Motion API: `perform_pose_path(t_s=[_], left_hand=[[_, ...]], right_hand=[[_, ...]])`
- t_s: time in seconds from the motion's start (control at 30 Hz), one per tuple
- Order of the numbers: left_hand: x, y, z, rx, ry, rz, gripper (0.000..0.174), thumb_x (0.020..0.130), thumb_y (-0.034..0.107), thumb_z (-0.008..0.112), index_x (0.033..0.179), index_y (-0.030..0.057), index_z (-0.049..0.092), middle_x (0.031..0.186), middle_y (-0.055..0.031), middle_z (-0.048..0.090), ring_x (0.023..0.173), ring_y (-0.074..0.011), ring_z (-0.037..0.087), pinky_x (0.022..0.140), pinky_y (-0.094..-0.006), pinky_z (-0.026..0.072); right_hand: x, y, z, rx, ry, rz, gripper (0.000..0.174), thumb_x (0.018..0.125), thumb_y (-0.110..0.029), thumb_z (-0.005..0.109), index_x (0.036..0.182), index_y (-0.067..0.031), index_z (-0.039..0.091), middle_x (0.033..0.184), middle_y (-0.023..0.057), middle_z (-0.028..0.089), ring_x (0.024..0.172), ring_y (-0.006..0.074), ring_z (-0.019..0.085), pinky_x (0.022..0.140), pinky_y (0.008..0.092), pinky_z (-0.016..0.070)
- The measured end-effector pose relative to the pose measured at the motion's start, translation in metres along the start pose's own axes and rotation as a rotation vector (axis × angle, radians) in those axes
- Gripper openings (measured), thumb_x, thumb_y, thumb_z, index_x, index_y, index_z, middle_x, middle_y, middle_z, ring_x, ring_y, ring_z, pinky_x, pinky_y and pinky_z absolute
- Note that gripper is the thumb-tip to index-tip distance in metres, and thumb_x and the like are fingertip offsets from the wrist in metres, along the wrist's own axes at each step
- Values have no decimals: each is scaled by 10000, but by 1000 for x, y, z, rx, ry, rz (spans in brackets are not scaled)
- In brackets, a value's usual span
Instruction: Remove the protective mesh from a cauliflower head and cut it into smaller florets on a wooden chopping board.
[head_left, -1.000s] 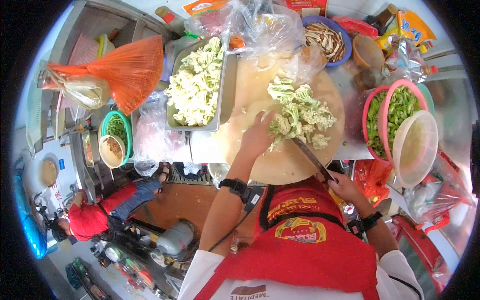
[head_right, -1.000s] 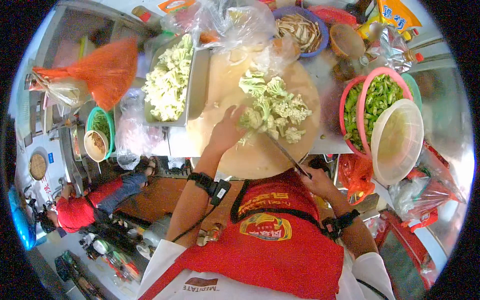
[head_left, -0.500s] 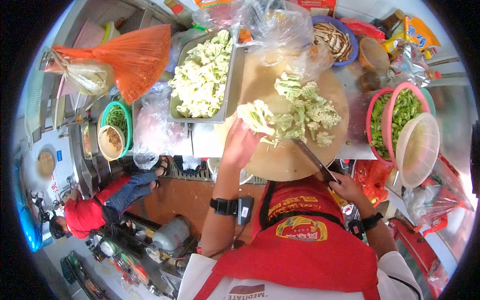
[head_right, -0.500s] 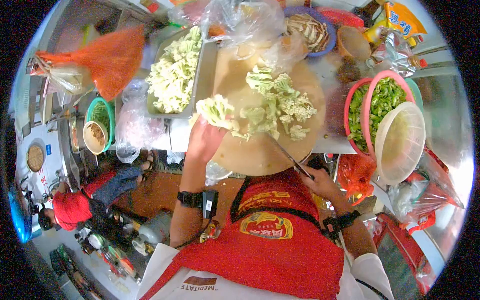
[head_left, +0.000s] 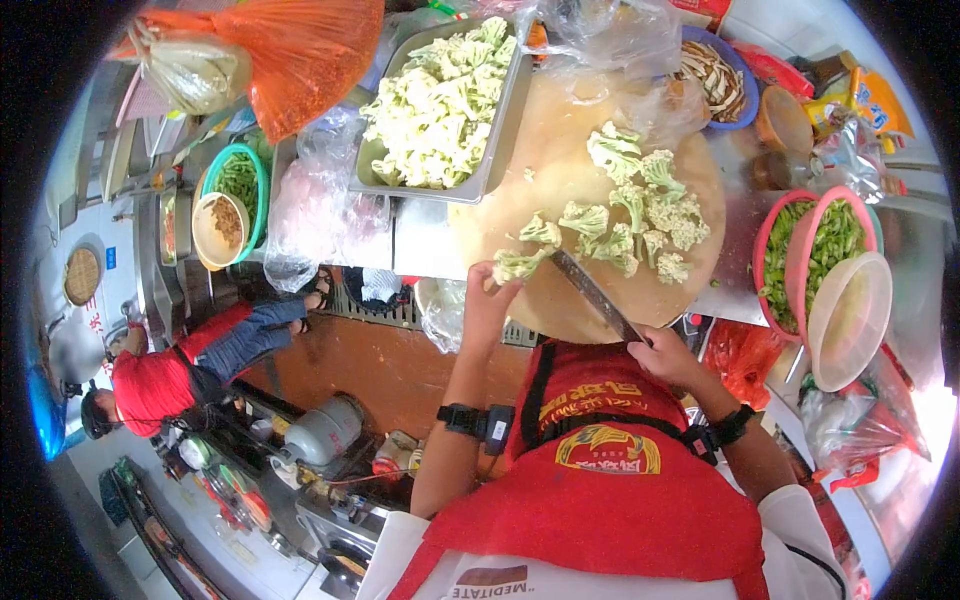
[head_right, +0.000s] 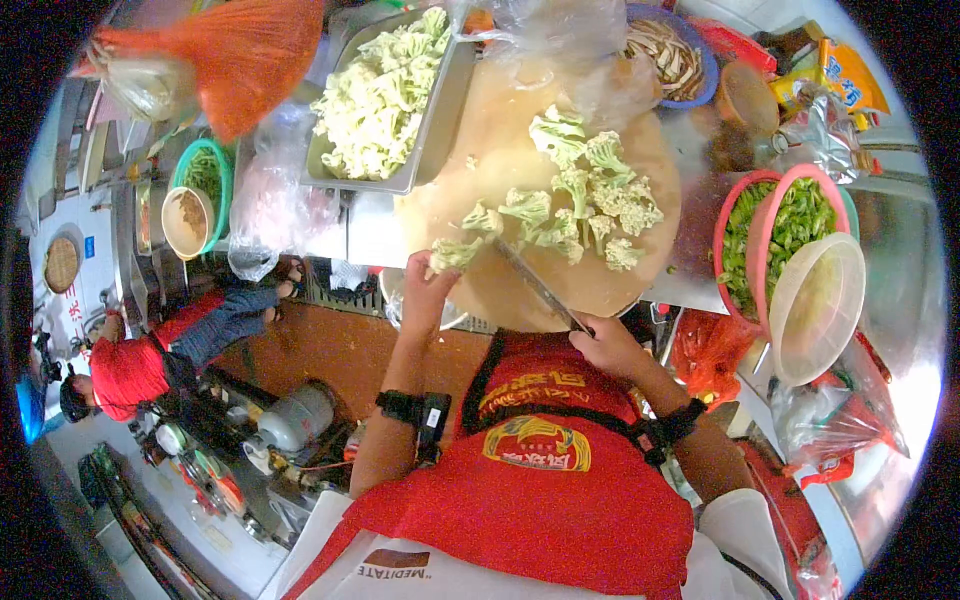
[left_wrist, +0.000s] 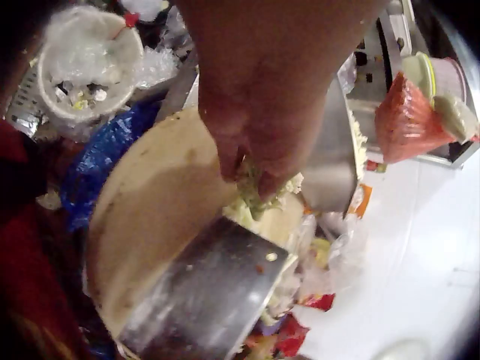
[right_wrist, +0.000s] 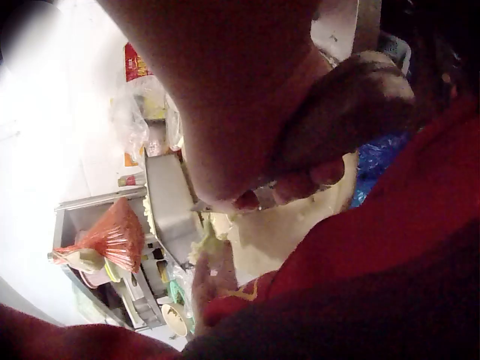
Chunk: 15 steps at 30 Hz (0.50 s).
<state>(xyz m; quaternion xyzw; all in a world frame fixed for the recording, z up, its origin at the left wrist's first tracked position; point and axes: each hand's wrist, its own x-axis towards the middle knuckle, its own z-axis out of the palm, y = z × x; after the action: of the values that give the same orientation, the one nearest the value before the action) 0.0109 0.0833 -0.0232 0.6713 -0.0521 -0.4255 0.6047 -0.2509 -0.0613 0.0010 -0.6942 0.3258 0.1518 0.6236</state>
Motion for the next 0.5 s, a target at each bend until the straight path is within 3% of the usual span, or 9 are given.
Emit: perform_pose_path(t_s=[0.07, 0.1, 0.2, 0.3, 0.5], left_hand=[[6, -29, -5, 566, 108, 210, 369, 787, -17, 671, 1091, 6, 464, 1100, -135, 517, 1025, -279, 552, 873, -371, 487], [5, -32, -3, 748, 109, 417, 381, 744, -3, 703, 1048, -5, 472, 1080, -176, 488, 1033, -350, 534, 857, -390, 483], [-3, -41, 2, 862, 128, 408, 409, 720, -1, 715, 1048, 7, 471, 1121, -194, 464, 1055, -405, 504, 855, -424, 475], [-7, -39, 6, 825, 148, 434, 433, 713, 7, 722, 1069, 22, 475, 1209, -204, 439, 1083, -416, 504, 872, -437, 472], [-5, -41, -3, 860, 70, 462, 406, 732, 34, 710, 1081, 34, 501, 1283, -215, 451, 1124, -407, 507, 908, -418, 471]], right_hand=[[-1, -21, -1, 115, -34, 160, 445, 864, -148, 525, 1291, -26, 512, 831, 161, 647, 704, 218, 608, 728, 352, 497], [-2, -30, -2, 171, -51, 243, 450, 864, -142, 526, 1300, -31, 506, 819, 152, 642, 675, 206, 599, 712, 345, 498], [-2, -36, 1, 169, -78, 278, 461, 867, -128, 526, 1319, -45, 492, 818, 133, 626, 649, 170, 575, 699, 326, 494], [-5, -53, 3, 83, -43, 99, 459, 866, -140, 528, 1313, -43, 500, 831, 151, 635, 676, 225, 597, 728, 344, 495], [11, -31, 18, -128, 61, -240, 472, 871, -187, 504, 1320, -42, 491, 953, 251, 648, 824, 380, 646, 840, 415, 483]])
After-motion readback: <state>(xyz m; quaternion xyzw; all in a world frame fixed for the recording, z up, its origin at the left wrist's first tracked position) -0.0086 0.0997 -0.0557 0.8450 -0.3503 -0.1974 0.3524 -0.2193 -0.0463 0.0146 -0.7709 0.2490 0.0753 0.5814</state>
